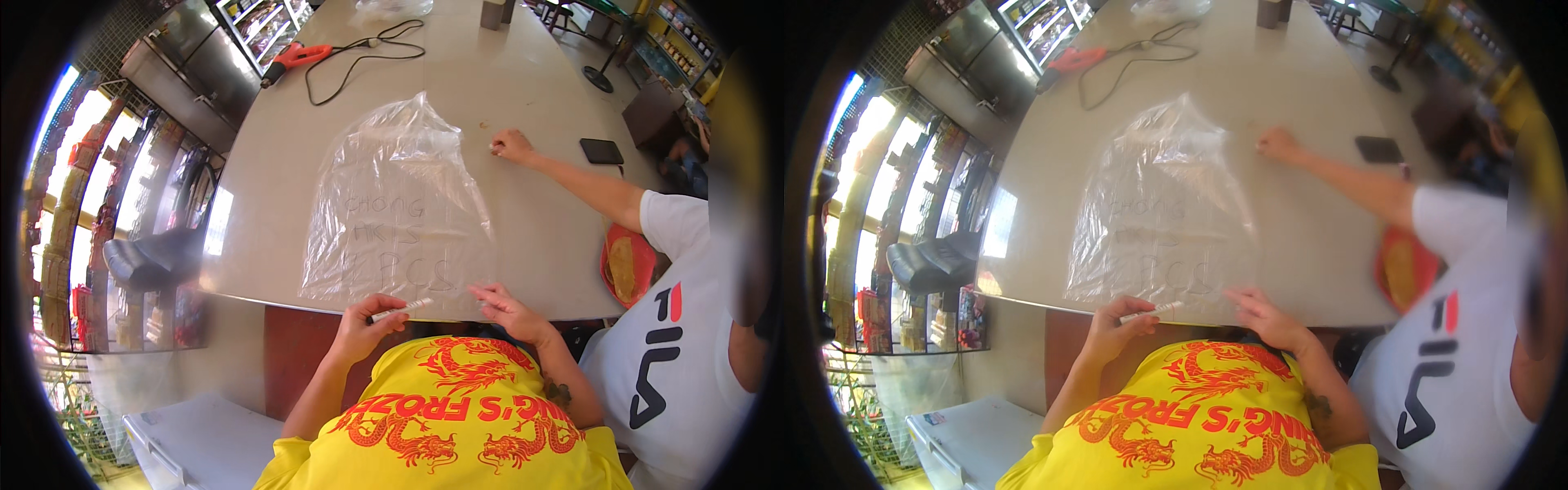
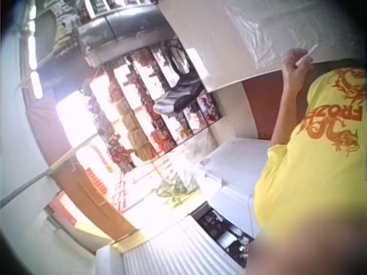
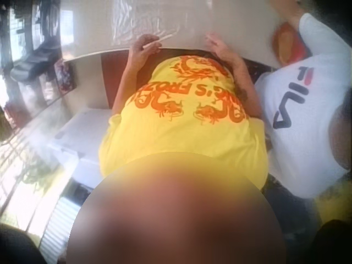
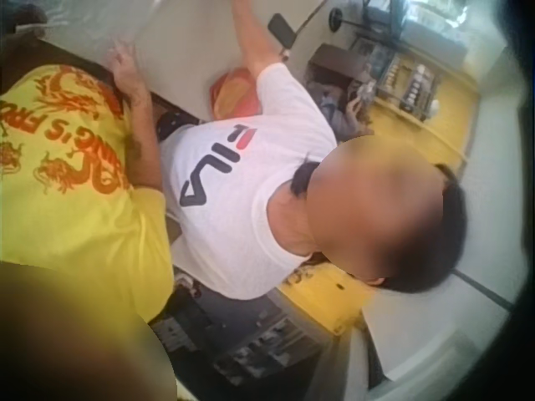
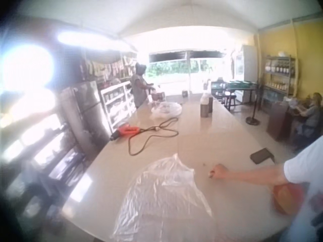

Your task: The person writes on a clear plastic bag with a marker, then places several small packaged food items into the bag from a metal bowl. The person handles the items one at a time and arranges them inside the bag.

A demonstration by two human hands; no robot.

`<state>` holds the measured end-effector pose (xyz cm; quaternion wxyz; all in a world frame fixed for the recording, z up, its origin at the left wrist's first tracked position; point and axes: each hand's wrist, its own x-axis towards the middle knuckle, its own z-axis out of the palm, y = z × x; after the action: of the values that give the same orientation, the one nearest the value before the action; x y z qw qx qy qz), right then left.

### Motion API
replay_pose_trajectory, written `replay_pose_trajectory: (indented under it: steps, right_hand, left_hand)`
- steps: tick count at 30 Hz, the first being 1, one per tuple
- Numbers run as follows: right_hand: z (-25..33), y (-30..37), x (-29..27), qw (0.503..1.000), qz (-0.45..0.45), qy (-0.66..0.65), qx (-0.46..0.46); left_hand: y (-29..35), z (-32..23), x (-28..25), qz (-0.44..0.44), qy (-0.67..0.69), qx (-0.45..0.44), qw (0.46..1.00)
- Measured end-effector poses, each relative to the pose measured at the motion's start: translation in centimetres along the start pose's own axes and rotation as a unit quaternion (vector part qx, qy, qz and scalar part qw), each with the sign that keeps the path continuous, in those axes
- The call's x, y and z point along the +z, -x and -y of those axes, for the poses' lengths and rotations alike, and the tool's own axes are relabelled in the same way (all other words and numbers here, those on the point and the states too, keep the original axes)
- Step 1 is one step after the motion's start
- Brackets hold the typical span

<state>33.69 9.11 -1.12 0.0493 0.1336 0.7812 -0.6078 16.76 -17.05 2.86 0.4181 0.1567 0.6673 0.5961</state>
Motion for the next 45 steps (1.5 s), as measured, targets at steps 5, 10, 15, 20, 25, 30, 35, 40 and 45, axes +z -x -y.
replay_pose_trajectory:
  steps: [5,10,15,20,25,30,35,40,45]
  right_hand:
    - [1.1,0.0,0.4,0.994,0.031,-0.102,0.004]
    - [2.0,0.9,0.3,0.959,0.030,-0.281,0.018]
    - [1.8,1.4,0.4,0.951,0.010,-0.309,0.023]
    - [1.6,0.8,1.1,0.839,-0.104,-0.534,0.011]
    - [2.6,-0.2,1.5,0.781,-0.173,-0.600,-0.008]
    - [3.5,-1.1,1.8,0.787,-0.179,-0.590,-0.005]
    - [3.7,-1.8,2.7,0.793,-0.182,-0.582,-0.003]
    - [4.1,-1.8,3.0,0.823,-0.205,-0.529,0.006]
    - [4.6,-1.6,3.2,0.878,-0.150,-0.453,0.032]
  left_hand:
    - [-0.5,-2.5,1.9,0.054,-0.057,0.000,0.997]
    - [-1.0,-4.0,2.9,0.097,-0.112,0.024,0.989]
    - [-1.6,-4.1,2.9,0.119,-0.137,0.053,0.982]
    - [-1.7,-4.0,2.8,0.092,-0.116,0.078,0.986]
    - [-1.6,-3.9,4.3,0.083,-0.213,0.260,0.938]
    - [-1.4,-4.2,4.3,0.055,-0.264,0.271,0.924]
    - [-1.8,-3.8,4.3,0.030,-0.268,0.284,0.920]
    - [-2.3,-3.4,4.4,0.035,-0.256,0.283,0.924]
    - [-2.8,-3.3,4.7,0.040,-0.251,0.228,0.940]
